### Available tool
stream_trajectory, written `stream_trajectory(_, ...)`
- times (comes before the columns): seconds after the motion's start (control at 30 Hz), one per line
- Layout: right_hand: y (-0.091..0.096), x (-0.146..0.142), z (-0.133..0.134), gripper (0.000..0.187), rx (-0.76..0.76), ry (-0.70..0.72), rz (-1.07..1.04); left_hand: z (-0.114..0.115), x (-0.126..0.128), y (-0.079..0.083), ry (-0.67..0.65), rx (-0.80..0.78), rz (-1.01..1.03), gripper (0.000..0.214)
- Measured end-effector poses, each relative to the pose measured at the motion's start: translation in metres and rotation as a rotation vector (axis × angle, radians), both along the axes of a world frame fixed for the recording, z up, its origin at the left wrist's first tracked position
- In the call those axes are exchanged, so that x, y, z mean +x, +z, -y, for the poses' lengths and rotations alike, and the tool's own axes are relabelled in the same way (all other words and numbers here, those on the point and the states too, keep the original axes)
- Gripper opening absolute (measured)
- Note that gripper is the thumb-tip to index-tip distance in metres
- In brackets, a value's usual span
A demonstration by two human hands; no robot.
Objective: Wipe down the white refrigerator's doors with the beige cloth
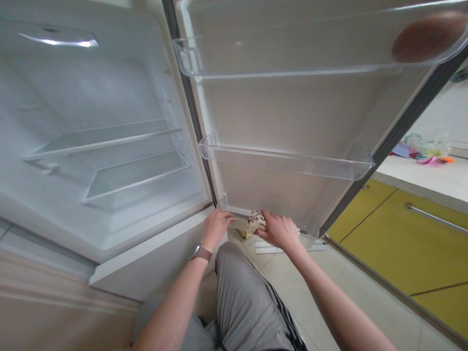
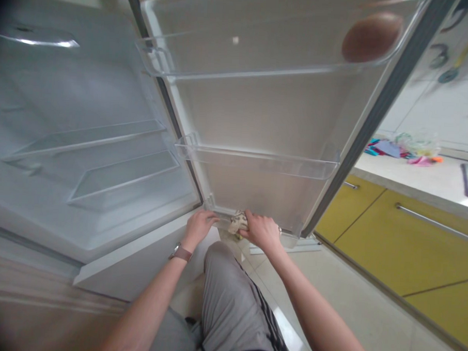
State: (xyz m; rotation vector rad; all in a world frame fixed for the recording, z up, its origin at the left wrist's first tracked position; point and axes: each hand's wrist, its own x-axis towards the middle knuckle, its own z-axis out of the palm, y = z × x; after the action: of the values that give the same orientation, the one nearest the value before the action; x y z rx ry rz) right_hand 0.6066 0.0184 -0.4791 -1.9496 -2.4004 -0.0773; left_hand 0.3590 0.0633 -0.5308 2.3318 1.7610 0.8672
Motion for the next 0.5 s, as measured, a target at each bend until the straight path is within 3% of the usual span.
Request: stream_trajectory(0.5, -0.0004, 0.0007, 0.0001, 0.040, 0.003, -0.001, -0.010, 0.0007, 0.0003, 0.0003, 0.018, -0.026, 0.000, 0.014)
